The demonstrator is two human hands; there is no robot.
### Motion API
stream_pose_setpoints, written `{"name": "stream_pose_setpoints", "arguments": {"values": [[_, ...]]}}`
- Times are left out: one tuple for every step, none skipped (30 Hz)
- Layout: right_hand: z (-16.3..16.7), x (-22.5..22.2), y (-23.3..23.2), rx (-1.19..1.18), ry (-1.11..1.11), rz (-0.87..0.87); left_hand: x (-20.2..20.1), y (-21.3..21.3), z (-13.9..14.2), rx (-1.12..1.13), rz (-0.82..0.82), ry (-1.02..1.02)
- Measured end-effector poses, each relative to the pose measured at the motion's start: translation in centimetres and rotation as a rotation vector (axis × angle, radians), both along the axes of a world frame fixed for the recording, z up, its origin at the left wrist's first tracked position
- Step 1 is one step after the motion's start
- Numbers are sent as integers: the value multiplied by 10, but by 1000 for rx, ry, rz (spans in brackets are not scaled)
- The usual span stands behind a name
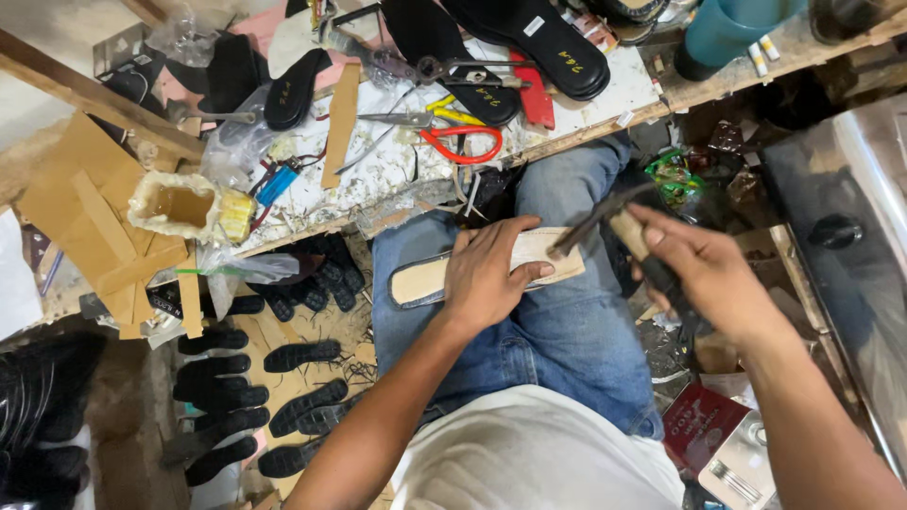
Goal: The person assembles a shoe by attaching a black sole to a wooden shoe last. They use pliers to trim excess material, a hammer to secure the sole, and repeatedly check the fit and alignment. The person handles multiple soles and lasts, selecting and positioning them for assembly.
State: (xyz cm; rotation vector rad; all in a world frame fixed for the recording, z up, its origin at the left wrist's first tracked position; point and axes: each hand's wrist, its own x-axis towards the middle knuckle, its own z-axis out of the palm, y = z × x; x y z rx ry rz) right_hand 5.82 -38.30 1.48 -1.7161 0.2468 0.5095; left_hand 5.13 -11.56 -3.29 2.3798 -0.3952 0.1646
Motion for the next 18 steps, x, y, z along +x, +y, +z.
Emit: {"name": "stream_pose_setpoints", "arguments": {"values": [[2, 2, -3, 38, -25, -72, 0, 0, 0, 6, 8, 10], [3, 4, -4, 78, -56, -136, 0, 0, 0, -5, 2, -8], [3, 3, -3, 119, -87, -195, 0, 1, 0, -15, 2, -26], [4, 1, -1, 94, -116, -189, 0, 1, 0, -24, 1, -39], [3, -2, 3, 72, -139, -187, 0, 2, 1, -20, 3, -37], [2, -5, 7, 49, -160, -189, 0, 2, 1, -16, 0, -33], [0, -7, 11, 49, -116, -135, 0, 2, 2, -13, -5, -31], [-1, -9, 15, 50, -73, -85, 0, 3, 2, -12, 0, -41], [-1, -12, 17, 50, -21, -41, 0, 3, 2, -12, -2, -40], [0, -16, 17, -8, -62, -67, 0, 3, 1, -16, -7, -31], [1, -20, 16, -66, -114, -88, 0, 2, 1, -26, -10, -20], [3, -22, 16, -115, -181, -104, 0, 2, 0, -28, -7, -24], [5, -27, 15, -152, -307, -100, 0, 2, 0, -31, -3, -29], [7, -33, 14, -193, -427, -94, 0, 2, -1, -27, -5, -37], [8, -41, 14, -232, -542, -86, 1, 2, -2, -22, -7, -40], [9, -46, 16, -325, -684, -46, 1, 2, -2, -18, -8, -44], [8, -51, 19, -415, -825, -6, 1, 2, -2, -16, -7, -46], [6, -54, 21, -507, -965, 33, 1, 2, -3, -12, -9, -49]]}}
